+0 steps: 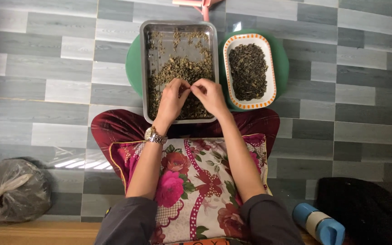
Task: Manually sorting dried tea leaves by picking out specific pieces from a metal tray and placing them into a bowl.
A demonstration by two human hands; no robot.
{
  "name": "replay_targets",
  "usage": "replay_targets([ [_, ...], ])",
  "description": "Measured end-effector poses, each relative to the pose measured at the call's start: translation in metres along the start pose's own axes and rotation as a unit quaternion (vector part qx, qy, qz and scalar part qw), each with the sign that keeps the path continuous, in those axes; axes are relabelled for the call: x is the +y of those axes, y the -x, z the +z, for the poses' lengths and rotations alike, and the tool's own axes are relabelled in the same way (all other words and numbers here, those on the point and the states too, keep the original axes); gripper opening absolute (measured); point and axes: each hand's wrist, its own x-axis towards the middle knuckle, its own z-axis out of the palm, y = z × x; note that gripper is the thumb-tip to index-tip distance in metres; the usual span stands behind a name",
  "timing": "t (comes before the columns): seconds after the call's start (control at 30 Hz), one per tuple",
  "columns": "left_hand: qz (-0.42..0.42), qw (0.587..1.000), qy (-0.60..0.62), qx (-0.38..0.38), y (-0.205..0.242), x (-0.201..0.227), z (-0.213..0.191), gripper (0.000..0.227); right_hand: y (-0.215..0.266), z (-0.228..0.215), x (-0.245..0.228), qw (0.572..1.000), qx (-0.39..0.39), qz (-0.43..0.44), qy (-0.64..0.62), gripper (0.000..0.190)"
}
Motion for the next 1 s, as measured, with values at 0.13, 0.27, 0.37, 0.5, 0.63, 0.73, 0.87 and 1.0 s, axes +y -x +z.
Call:
replay_targets([
  [0.13,-0.023,1.0,0.001,0.021,-0.001,-0.024,0.003,0.005,-0.001,-0.04,0.012,1.0,-0.004,0.012,-0.009,0.015],
  [0.27,-0.025,0.999,0.002,0.046,-0.005,-0.043,-0.005,0.003,0.012,-0.106,0.031,0.988,0.098,0.011,0.121,0.007],
  [0.37,-0.026,0.997,0.019,0.066,-0.005,-0.028,-0.019,0.004,0.03,-0.144,0.041,0.977,0.11,0.04,0.179,0.009],
  [0.5,-0.019,0.996,0.04,0.082,-0.006,-0.025,-0.033,0.007,0.023,-0.143,0.016,0.962,0.118,0.014,0.247,0.014],
  [0.63,-0.038,0.994,0.043,0.09,-0.008,-0.04,-0.036,0.007,-0.003,-0.075,0.019,0.971,0.068,-0.018,0.229,0.016],
  [0.73,-0.047,0.994,0.048,0.089,-0.007,-0.049,-0.037,0.009,-0.017,-0.021,0.002,0.985,-0.006,-0.002,0.17,0.021],
  [0.87,-0.056,0.994,0.059,0.077,-0.006,-0.05,-0.041,0.008,-0.033,0.008,-0.014,0.97,-0.071,-0.045,0.227,0.021],
  [1.0,-0.044,0.996,0.048,0.059,-0.008,-0.053,-0.038,0.008,-0.038,0.022,0.002,0.956,-0.087,-0.043,0.275,0.024],
])
